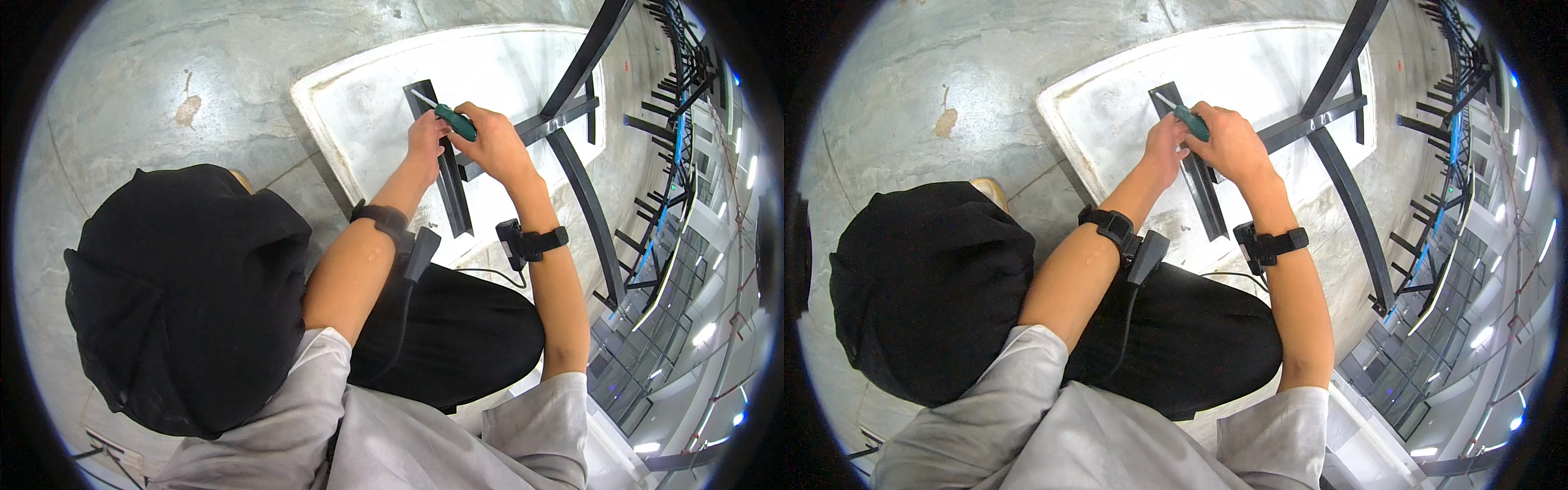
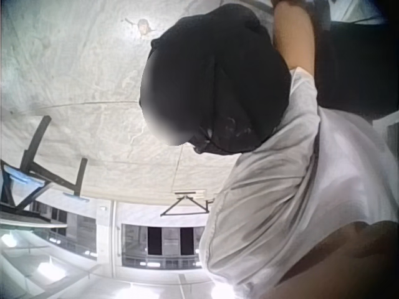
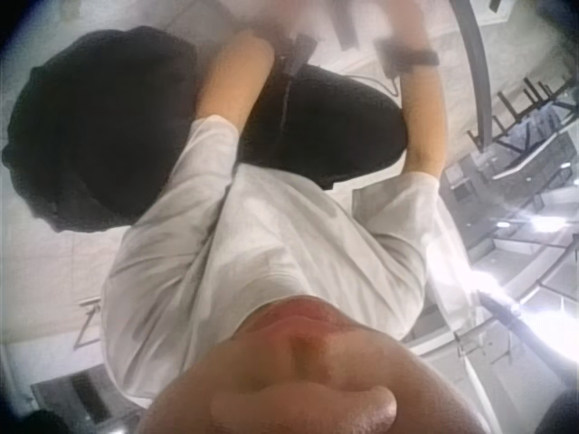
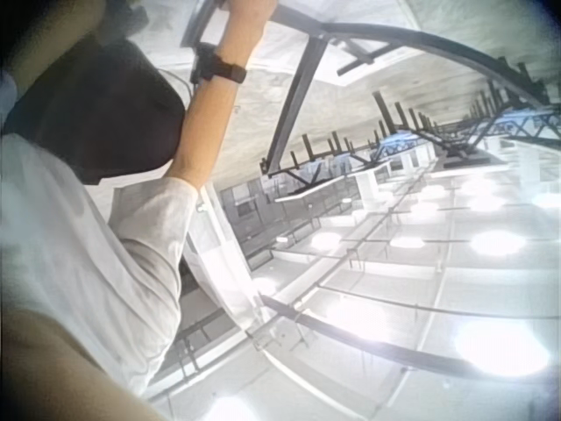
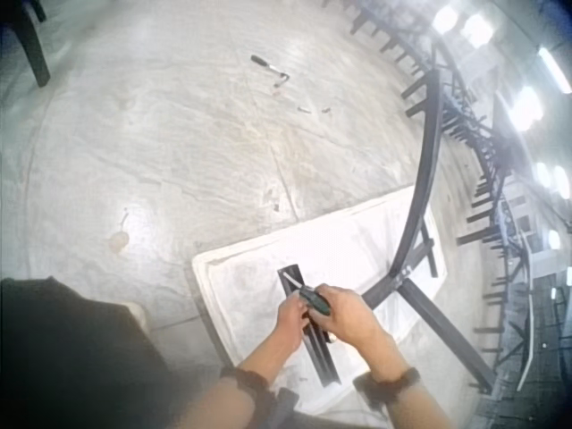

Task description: The person uses a screwdriver to secure a metal frame to the underside of a white tabletop while working on the floor of a large dining hall.

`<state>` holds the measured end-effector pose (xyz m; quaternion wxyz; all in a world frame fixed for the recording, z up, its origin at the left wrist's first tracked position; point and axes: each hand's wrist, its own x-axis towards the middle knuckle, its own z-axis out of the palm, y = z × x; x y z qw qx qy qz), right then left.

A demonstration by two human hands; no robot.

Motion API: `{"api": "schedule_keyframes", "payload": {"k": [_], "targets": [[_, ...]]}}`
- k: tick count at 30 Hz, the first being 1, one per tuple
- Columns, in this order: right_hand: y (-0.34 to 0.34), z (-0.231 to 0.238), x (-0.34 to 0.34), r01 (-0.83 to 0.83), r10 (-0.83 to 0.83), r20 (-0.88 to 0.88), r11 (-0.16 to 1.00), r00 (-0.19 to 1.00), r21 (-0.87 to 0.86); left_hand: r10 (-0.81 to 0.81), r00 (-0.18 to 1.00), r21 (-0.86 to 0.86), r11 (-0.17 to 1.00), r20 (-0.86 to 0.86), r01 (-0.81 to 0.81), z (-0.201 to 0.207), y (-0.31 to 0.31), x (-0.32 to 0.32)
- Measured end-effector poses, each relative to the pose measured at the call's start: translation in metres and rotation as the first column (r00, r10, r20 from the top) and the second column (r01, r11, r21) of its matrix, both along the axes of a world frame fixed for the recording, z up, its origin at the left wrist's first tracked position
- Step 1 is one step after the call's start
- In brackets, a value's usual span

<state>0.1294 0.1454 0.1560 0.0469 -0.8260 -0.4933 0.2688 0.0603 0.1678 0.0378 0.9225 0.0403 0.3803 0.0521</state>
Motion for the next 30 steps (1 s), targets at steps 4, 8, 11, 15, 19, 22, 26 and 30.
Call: {"api": "schedule_keyframes", "payload": {"k": [4,8,11,15,19,22,26,30], "targets": [[0.001,0.0,-0.001,-0.021,0.021,0.017,0.999,1.0,-0.032,0.044,0.999,0.004,0.999,0.02,-0.044,0.001,0.0,0.0],[0.002,-0.001,-0.006,-0.063,0.064,0.052,0.998,0.997,-0.014,0.123,0.991,-0.039,0.992,0.058,-0.121,0.0,0.001,0.0],[0.002,-0.002,-0.009,-0.08,0.081,0.069,0.997,0.994,-0.02,0.165,0.985,-0.063,0.985,0.042,-0.162,0.003,0.0,0.0],[0.001,-0.004,-0.011,-0.025,0.03,0.083,0.998,0.996,-0.057,0.176,0.984,-0.065,0.982,0.016,-0.175,0.005,0.0,-0.002],[0.001,-0.009,-0.013,0.151,-0.147,0.059,0.986,0.987,-0.066,0.157,0.988,-0.039,0.987,0.012,-0.156,0.001,0.0,-0.002],[0.005,-0.008,-0.01,0.203,-0.203,0.007,0.978,0.979,0.054,0.149,0.984,-0.044,0.988,0.092,-0.146,0.005,0.0,-0.002],[0.023,-0.003,0.006,0.284,-0.284,-0.003,0.959,0.959,-0.008,0.109,0.989,-0.041,0.994,0.096,-0.105,0.008,0.003,-0.007],[0.047,-0.002,0.017,0.494,-0.575,-0.18,0.795,0.798,-0.352,0.106,0.988,-0.045,0.994,0.108,-0.102,0.002,0.009,-0.005]]}}
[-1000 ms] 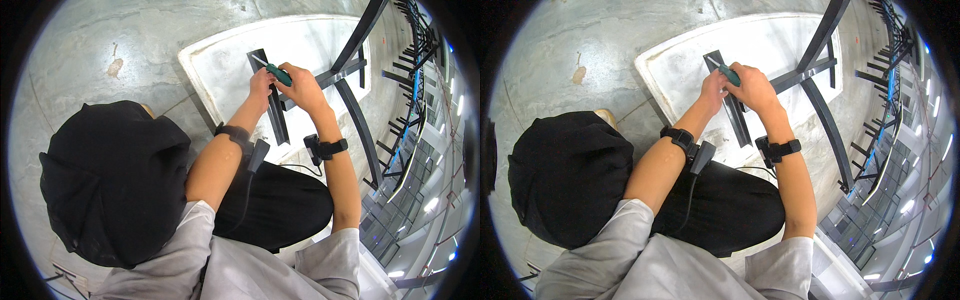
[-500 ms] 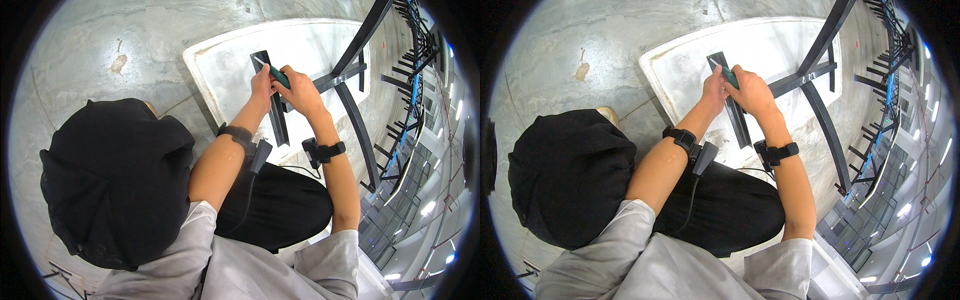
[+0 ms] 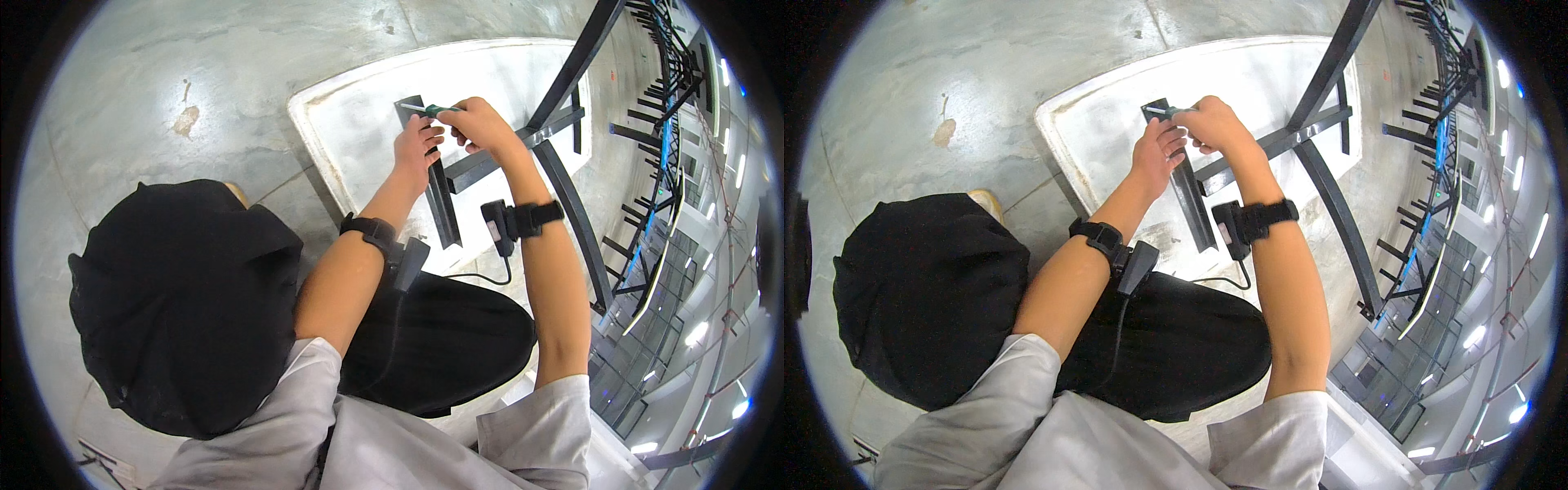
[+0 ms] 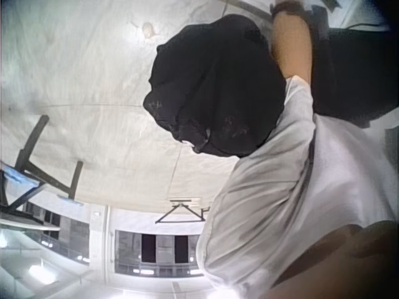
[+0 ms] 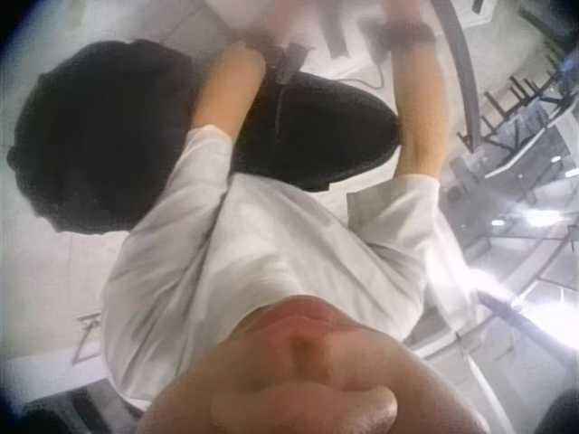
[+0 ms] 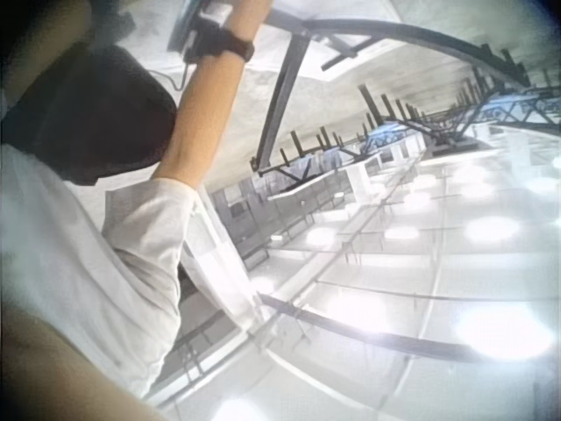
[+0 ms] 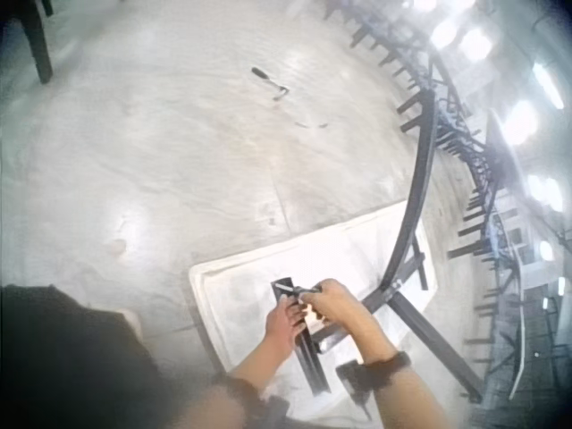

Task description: The person uses a screwdriver to secure a metal frame to the underside of a white tabletop while working on the floor of a large dining hall.

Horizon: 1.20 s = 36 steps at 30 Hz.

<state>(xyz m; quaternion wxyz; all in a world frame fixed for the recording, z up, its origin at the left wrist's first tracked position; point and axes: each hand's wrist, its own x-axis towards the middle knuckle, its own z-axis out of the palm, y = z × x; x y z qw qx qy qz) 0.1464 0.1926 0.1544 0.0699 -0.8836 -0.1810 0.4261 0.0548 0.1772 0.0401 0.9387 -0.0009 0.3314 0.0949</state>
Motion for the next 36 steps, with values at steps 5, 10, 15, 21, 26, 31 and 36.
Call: {"api": "schedule_keyframes", "payload": {"k": [5,10,15,21,26,31,36], "targets": [[0.017,-0.009,0.013,0.089,-0.112,-0.115,0.978,0.987,-0.19,0.022,1.0,-0.085,0.996,0.021,-0.02,0.011,-0.004,0.004],[0.025,-0.01,0.015,0.178,-0.209,-0.101,0.95,0.973,-0.257,0.028,0.999,-0.171,0.985,0.031,-0.022,0.009,-0.002,0.017],[0.031,-0.023,0.02,0.259,-0.323,-0.192,0.918,0.927,-0.3,0.385,0.867,-0.467,0.859,0.317,-0.211,0.004,0.001,0.023],[0.047,-0.016,0.031,0.147,-0.203,-0.119,0.919,0.972,-0.367,0.359,0.906,-0.565,0.805,0.222,-0.181,0.021,0.008,0.037],[0.048,-0.023,0.041,-0.107,0.08,-0.078,0.886,0.994,-0.452,0.35,0.904,-0.533,0.828,0.246,-0.175,0.016,0.004,0.046],[0.033,-0.025,0.025,-0.419,0.516,0.232,0.833,0.825,-0.362,0.373,0.903,-0.572,0.797,0.215,-0.193,0.007,-0.004,0.048],[0.036,-0.01,0.005,-0.658,0.839,0.192,0.524,0.509,-0.541,0.371,0.88,-0.511,0.84,0.296,-0.182,0.007,-0.003,0.042]]}}
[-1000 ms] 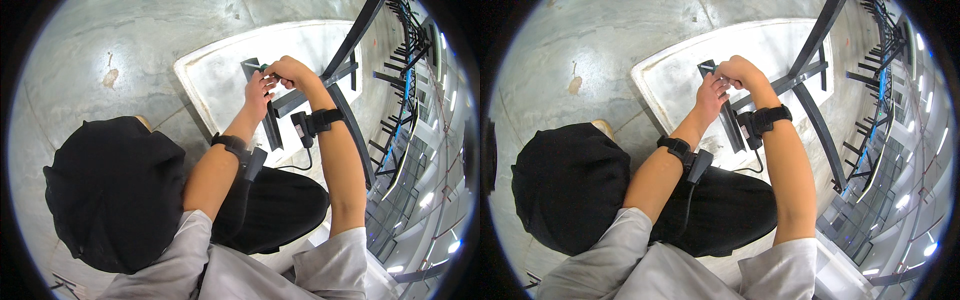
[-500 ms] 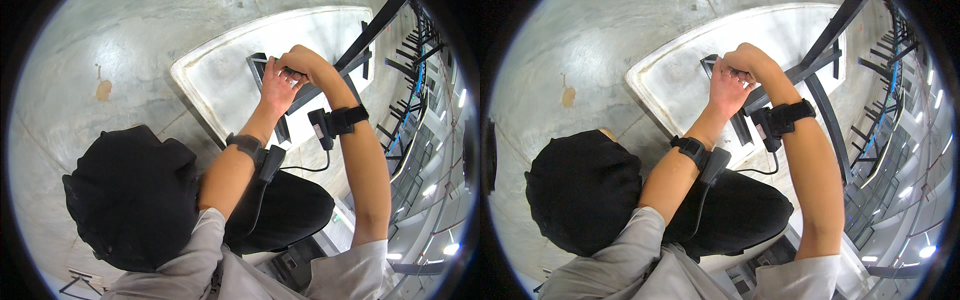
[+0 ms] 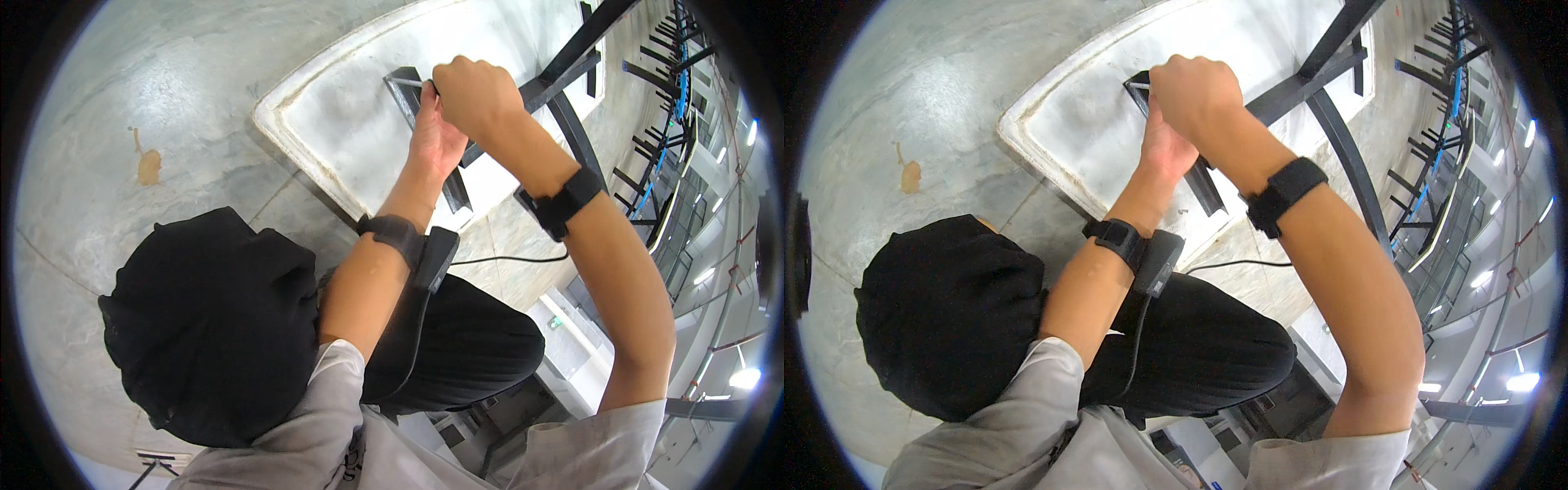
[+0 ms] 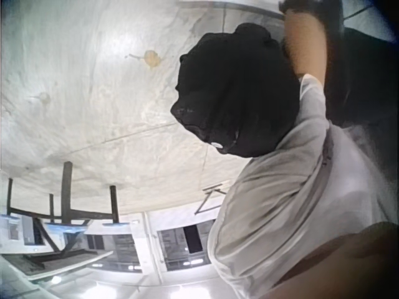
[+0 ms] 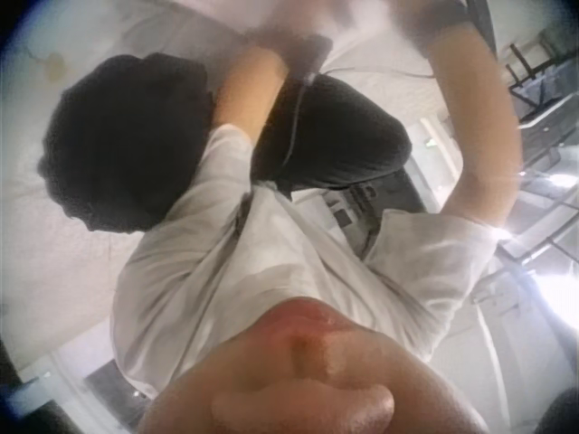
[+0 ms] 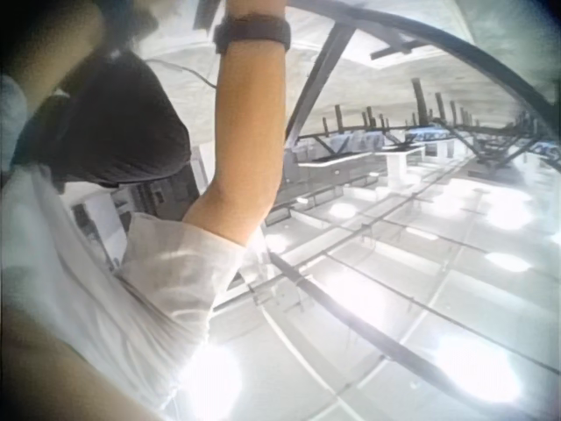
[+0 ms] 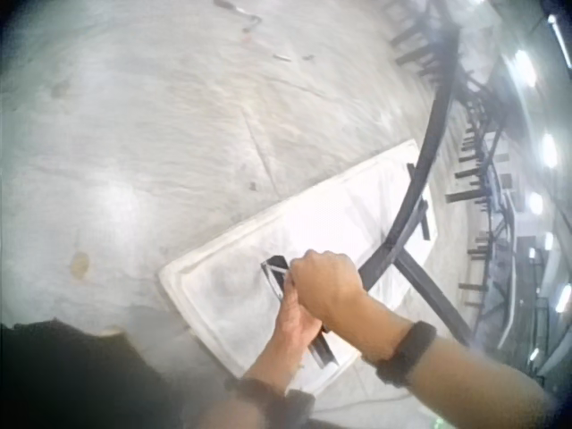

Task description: The person uses a screwdriver to secure a metal frame to the underside of a white tabletop while working on the floor of a large dining hall.

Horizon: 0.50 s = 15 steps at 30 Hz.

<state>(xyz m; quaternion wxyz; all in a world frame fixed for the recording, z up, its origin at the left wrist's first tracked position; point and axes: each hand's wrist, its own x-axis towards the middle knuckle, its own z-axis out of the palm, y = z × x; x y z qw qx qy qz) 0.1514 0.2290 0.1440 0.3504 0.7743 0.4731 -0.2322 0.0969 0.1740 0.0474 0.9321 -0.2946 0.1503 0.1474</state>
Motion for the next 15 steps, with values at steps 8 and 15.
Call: {"api": "schedule_keyframes", "payload": {"k": [8,15], "targets": [[-0.001,0.013,0.023,0.954,-0.839,-0.53,0.046,-0.124,-0.295,0.01,0.993,0.045,0.999,-0.115,-0.004,0.0,0.005,-0.007],[-0.013,0.005,0.024,0.949,-0.847,-0.529,0.117,-0.059,-0.293,-0.036,0.99,0.105,0.993,-0.138,0.051,-0.001,0.005,-0.015]]}}
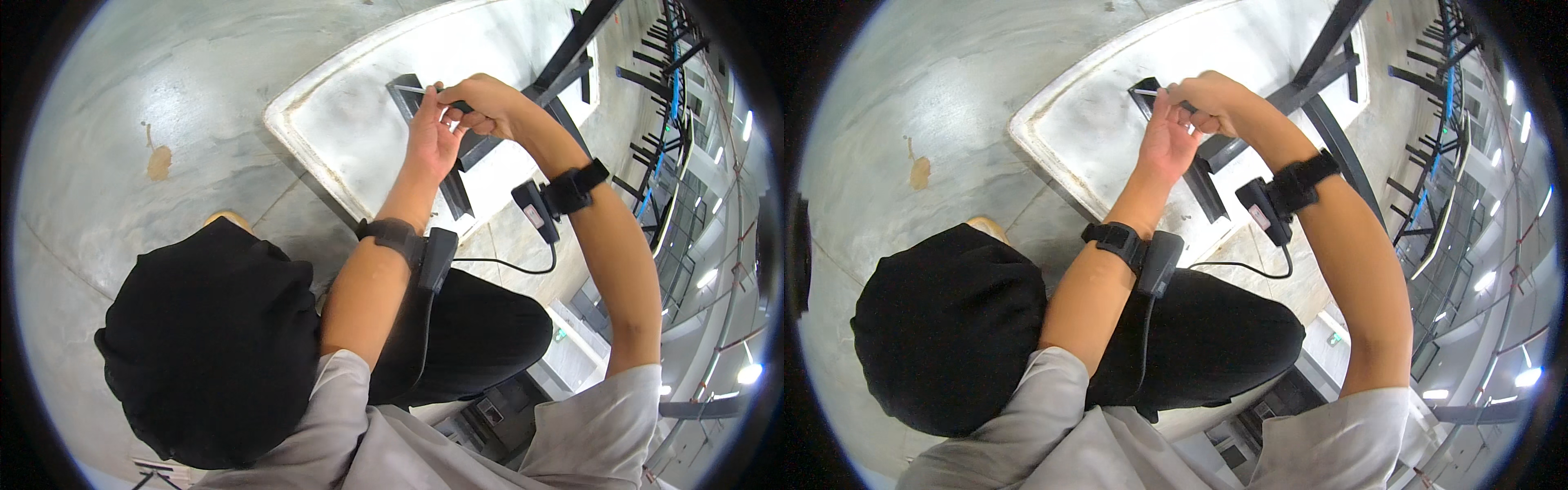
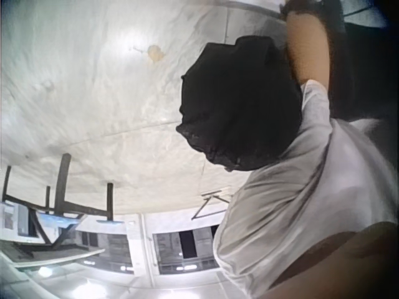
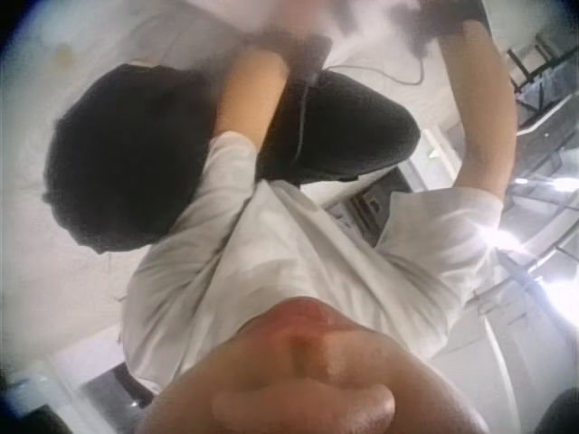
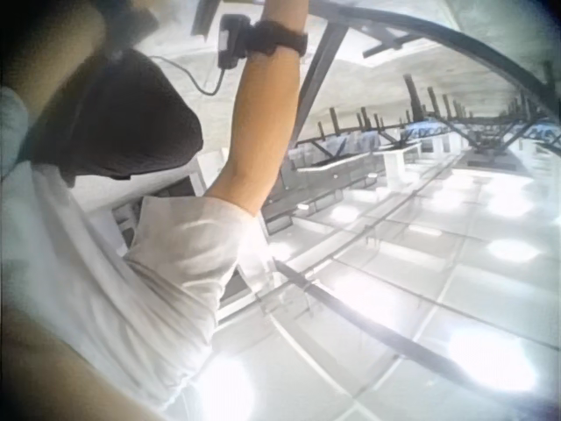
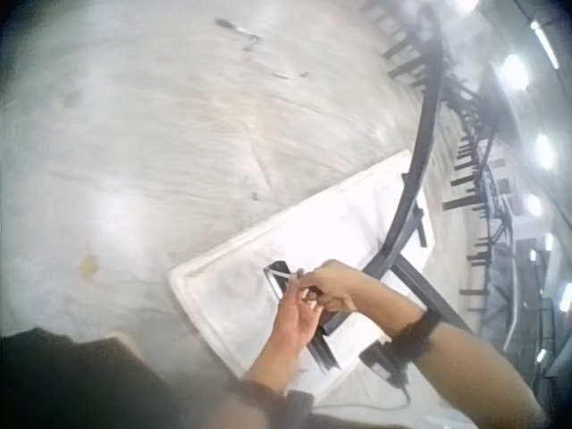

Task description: The person uses a screwdriver to secure a metal frame to the underside of a white tabletop while working on the floor of a large dining hall.

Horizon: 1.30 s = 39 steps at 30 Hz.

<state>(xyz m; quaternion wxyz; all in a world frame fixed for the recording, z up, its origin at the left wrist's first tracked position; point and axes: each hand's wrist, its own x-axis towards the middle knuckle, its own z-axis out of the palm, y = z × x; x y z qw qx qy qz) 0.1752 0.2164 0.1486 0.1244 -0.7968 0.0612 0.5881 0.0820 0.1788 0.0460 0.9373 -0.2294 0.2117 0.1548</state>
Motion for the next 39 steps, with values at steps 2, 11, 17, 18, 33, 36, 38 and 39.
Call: {"api": "schedule_keyframes", "payload": {"k": [2,11,17,18,33,36,38,39], "targets": [[-0.006,-0.011,0.001,-0.388,0.387,0.179,0.921,0.905,-0.029,-0.004,1.0,-0.03,1.0,-0.011,0.004,0.006,-0.001,0.0],[-0.006,-0.009,-0.025,-0.786,0.786,0.414,0.577,0.459,-0.223,0.018,0.997,0.027,0.999,0.081,-0.02,-0.007,-0.002,-0.004],[-0.018,0.003,-0.012,0.398,-0.364,-0.223,0.908,0.904,0.134,-0.087,0.991,0.019,0.996,-0.099,0.089,-0.003,-0.003,-0.006],[-0.019,0.002,-0.012,0.445,-0.414,-0.224,0.888,0.883,0.114,-0.1,0.989,0.011,0.995,-0.111,0.102,-0.003,-0.004,-0.005],[0.016,0.007,-0.029,-0.778,0.838,0.318,0.536,0.444,-0.326,-0.143,0.974,0.067,0.985,-0.175,0.157,0.001,0.003,-0.013],[0.01,0.009,-0.031,-0.898,0.973,0.22,0.158,0.071,-0.41,-0.087,0.985,0.08,0.992,-0.15,0.1,0.003,0.0,-0.015],[0.007,0.003,-0.032,-0.905,0.922,0.368,0.254,0.12,-0.342,-0.099,0.981,0.067,0.992,-0.17,0.112,-0.003,0.002,-0.017],[0.009,0.005,-0.033,-0.906,0.922,0.369,0.251,0.117,-0.341,-0.104,0.975,0.055,0.992,-0.198,0.117,-0.007,0.002,-0.018]]}}
